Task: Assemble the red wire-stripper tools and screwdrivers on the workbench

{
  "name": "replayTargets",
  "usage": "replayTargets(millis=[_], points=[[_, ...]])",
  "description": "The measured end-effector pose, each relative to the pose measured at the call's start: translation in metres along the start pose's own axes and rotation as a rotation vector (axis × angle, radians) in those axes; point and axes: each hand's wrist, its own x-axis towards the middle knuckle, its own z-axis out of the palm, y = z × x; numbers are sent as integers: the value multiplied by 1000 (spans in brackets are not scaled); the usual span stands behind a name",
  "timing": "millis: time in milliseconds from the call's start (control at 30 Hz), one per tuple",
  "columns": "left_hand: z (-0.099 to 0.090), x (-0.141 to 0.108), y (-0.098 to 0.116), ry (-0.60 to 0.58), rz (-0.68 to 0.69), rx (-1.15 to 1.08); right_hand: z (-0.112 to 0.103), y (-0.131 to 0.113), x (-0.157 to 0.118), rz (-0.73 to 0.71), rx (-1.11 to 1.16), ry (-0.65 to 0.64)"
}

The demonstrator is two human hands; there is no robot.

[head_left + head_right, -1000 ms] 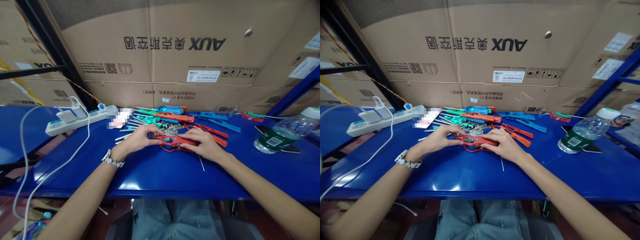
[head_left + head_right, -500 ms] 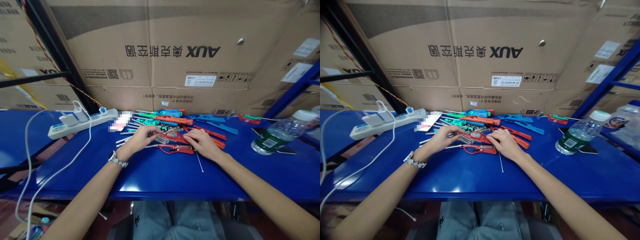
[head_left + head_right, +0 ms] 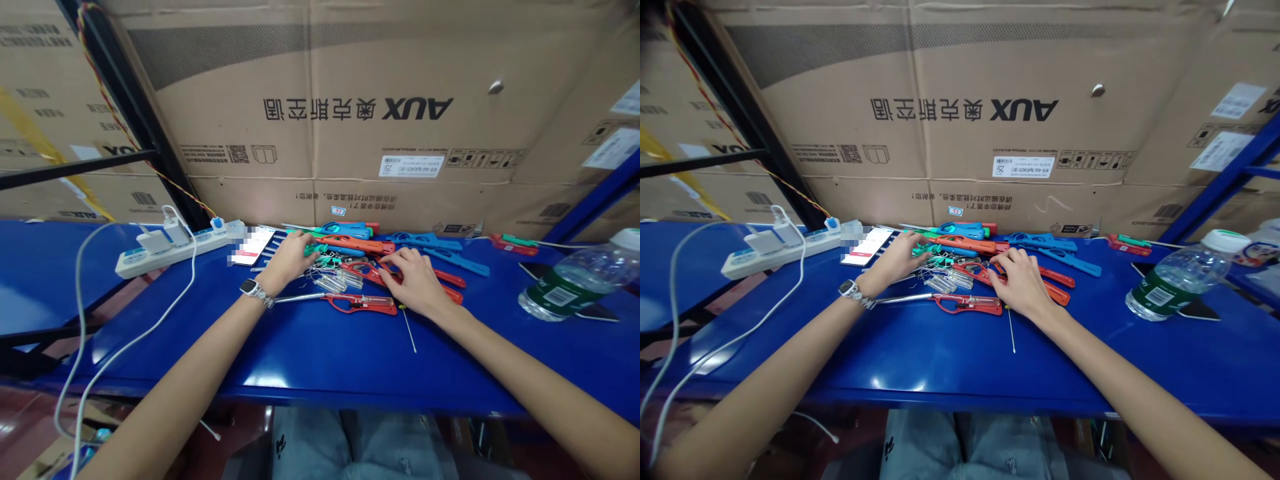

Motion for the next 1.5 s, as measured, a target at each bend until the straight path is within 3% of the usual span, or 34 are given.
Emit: replayTargets(millis=[133, 300, 467, 600, 700, 833, 1100, 1233, 1333, 1500], points=[[7, 10, 5, -24, 7, 11, 2, -16, 16, -58, 44, 32], [6, 9, 9, 26, 31, -62, 11, -30, 27, -125, 132, 56], [-5, -3, 26, 169, 66, -504, 9, -38, 18, -139, 325, 117], [-4, -15, 49, 82, -18, -964, 4, -52, 9, -64, 562, 78], [3, -22, 62, 26, -94, -1121, 6, -60, 4, 11, 721, 34], [10, -27, 69, -30, -106, -1074, 10, -60, 1, 85, 844, 37], [7, -30, 73, -160, -91, -989, 3, -56, 0, 110, 878, 9], [-4, -32, 69, -68, 109, -751, 4, -55, 1, 163, 920, 8], [-15, -31, 61, -85, 299, -578, 5, -54, 1, 208, 949, -9], [-22, -30, 46, -182, 342, -471, 7, -57, 0, 215, 920, -103]])
